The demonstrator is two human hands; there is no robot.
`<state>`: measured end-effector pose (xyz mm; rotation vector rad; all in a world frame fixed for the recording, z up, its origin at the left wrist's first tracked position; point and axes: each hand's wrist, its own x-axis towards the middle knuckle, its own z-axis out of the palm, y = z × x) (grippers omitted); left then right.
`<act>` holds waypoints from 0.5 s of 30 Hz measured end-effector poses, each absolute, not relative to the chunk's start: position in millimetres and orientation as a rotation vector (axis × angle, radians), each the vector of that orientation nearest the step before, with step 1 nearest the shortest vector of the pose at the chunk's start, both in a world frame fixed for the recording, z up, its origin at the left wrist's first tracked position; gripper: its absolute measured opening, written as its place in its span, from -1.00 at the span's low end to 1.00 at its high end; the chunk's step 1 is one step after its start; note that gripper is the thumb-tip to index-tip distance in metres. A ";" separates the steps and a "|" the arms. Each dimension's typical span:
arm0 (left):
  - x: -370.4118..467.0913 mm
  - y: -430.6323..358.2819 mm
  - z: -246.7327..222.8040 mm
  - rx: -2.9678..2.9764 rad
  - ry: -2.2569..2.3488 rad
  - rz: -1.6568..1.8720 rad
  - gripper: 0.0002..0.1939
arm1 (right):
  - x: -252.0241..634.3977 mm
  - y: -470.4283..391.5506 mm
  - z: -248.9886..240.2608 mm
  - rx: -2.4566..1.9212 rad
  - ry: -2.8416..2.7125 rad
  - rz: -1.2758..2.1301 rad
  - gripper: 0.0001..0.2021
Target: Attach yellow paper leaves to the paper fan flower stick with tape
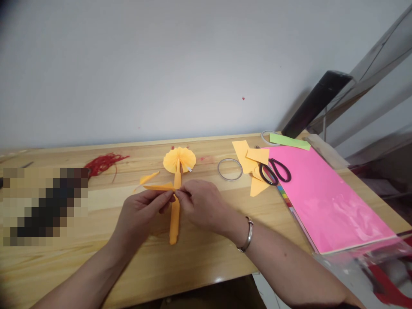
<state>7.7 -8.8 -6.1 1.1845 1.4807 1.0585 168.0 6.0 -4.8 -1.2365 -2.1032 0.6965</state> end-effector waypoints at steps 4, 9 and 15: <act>7.8 -8.7 -6.3 1.232 1.512 1.057 -0.87 | 167.6 5.6 -4.2 -1.240 -2.116 0.688 -0.78; 6.9 -9.2 -8.0 1.276 1.517 1.049 -0.89 | 167.5 5.6 -5.0 -1.257 -2.123 0.665 -0.77; 8.2 -8.0 -8.8 1.357 1.553 1.033 -0.87 | 167.8 5.1 -4.0 -1.254 -2.125 0.675 -0.76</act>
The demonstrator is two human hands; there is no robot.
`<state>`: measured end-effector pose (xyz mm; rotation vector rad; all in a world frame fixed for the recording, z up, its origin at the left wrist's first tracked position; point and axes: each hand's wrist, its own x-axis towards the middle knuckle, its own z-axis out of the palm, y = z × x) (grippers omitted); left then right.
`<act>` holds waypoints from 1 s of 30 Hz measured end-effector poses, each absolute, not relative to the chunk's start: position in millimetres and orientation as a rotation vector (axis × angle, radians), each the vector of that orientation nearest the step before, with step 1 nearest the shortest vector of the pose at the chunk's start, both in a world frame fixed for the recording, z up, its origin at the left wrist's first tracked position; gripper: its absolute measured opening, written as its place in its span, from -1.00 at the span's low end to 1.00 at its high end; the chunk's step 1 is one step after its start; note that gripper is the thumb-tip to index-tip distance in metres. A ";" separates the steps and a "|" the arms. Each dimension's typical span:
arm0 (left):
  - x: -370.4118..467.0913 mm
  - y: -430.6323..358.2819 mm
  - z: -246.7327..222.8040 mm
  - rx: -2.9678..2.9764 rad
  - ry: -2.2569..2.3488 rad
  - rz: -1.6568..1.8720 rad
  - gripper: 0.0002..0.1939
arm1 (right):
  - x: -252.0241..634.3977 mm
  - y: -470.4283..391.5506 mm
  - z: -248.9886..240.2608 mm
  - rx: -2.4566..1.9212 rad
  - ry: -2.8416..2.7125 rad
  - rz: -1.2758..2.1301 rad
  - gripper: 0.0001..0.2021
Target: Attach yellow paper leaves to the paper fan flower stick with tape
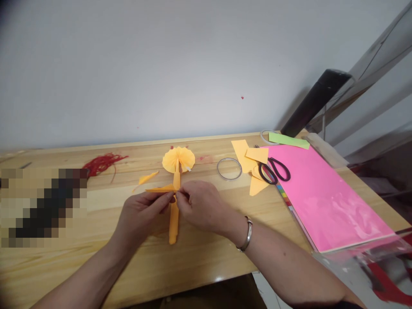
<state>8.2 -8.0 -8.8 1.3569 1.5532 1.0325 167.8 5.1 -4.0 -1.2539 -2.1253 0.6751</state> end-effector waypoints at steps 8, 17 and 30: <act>6.7 -9.5 -6.4 1.385 1.541 1.010 -0.85 | 167.8 4.8 -3.3 -1.246 -2.119 0.692 -0.77; 7.5 -8.1 -7.5 1.371 1.541 0.996 -0.84 | 168.2 4.5 -4.1 -1.235 -2.127 0.699 -0.77; 8.5 -9.2 -2.8 1.347 1.566 0.990 -0.84 | 168.3 4.1 -1.8 -1.227 -2.126 0.743 -0.74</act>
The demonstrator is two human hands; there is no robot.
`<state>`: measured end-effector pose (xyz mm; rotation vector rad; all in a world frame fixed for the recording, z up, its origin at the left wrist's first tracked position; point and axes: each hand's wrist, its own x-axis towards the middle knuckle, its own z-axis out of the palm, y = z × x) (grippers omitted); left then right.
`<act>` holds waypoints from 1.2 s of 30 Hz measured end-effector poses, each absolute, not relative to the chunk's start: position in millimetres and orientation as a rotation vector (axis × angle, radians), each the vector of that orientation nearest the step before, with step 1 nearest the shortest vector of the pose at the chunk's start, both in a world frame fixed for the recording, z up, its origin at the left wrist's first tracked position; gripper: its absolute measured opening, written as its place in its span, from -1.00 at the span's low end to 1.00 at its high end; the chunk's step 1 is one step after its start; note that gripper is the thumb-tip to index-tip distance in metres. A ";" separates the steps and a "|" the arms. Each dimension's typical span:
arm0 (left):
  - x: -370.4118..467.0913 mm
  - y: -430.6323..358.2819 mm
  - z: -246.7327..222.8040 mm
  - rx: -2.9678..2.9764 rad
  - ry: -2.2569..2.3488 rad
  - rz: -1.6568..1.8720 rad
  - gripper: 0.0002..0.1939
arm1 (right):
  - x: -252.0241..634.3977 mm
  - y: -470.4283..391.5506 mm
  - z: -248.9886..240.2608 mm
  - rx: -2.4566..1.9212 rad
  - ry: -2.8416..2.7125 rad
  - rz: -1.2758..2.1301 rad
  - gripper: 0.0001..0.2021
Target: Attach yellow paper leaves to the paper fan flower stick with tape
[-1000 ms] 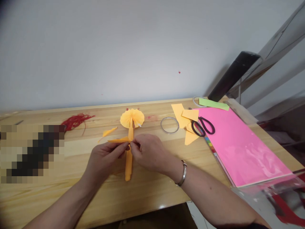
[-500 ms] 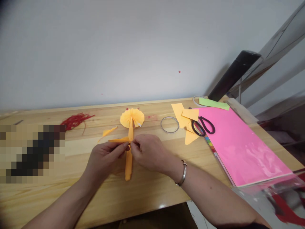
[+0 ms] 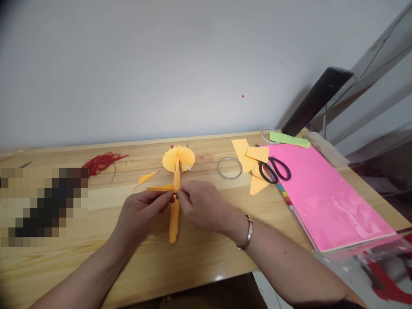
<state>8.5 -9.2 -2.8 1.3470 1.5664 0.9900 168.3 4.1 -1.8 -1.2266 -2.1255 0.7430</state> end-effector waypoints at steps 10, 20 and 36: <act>8.5 -8.7 -1.5 1.352 1.547 0.995 -0.84 | 168.0 4.7 -2.9 -1.243 -2.123 0.709 -0.75; 10.3 -10.1 -3.3 1.336 1.511 0.988 -0.82 | 167.7 4.5 -3.3 -1.281 -2.111 0.723 -0.76; 8.8 -8.3 0.5 1.032 1.361 1.006 -0.81 | 168.7 4.4 2.4 -1.245 -2.070 0.846 -0.73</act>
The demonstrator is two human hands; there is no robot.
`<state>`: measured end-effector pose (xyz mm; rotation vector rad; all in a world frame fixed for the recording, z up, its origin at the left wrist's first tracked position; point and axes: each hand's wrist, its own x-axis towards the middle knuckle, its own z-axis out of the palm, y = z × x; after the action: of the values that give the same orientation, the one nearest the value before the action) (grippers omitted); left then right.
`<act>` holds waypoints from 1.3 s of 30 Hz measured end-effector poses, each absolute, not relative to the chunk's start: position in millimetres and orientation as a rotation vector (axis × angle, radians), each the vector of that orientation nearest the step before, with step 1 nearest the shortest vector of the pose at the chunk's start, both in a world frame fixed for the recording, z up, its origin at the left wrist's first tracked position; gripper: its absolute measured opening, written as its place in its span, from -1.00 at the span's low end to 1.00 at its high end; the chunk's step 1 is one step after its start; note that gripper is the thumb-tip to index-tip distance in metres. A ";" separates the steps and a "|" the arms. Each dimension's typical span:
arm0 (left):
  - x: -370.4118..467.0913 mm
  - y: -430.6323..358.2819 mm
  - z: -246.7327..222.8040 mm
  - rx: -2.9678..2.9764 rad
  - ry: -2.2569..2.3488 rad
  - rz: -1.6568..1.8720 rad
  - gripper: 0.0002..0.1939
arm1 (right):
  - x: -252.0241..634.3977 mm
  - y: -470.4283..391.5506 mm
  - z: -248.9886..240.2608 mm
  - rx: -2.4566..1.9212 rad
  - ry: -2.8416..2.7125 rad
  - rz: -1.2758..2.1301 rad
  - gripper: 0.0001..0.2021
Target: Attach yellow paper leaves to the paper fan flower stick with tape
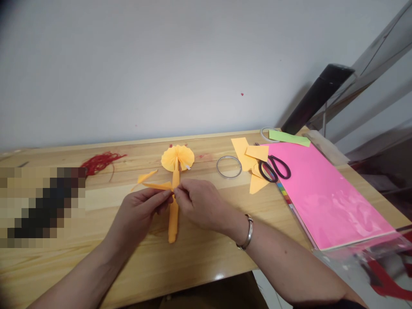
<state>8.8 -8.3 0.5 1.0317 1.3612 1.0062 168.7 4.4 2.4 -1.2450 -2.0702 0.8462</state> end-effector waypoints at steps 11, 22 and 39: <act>8.3 -8.5 0.6 1.080 1.400 0.969 -0.78 | 168.7 5.4 2.5 -1.266 -2.117 0.783 -0.74; 8.8 -9.4 0.1 1.158 1.472 0.985 -0.82 | 170.1 7.2 -0.4 -1.258 -2.101 0.813 -0.74; 6.9 -9.8 -3.0 1.147 1.469 0.967 -0.81 | 169.2 7.3 -1.2 -1.276 -2.081 0.827 -0.74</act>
<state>6.9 -9.8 -3.0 1.1466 1.4689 0.9666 169.2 7.3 -1.2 -1.2760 -2.0813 0.8271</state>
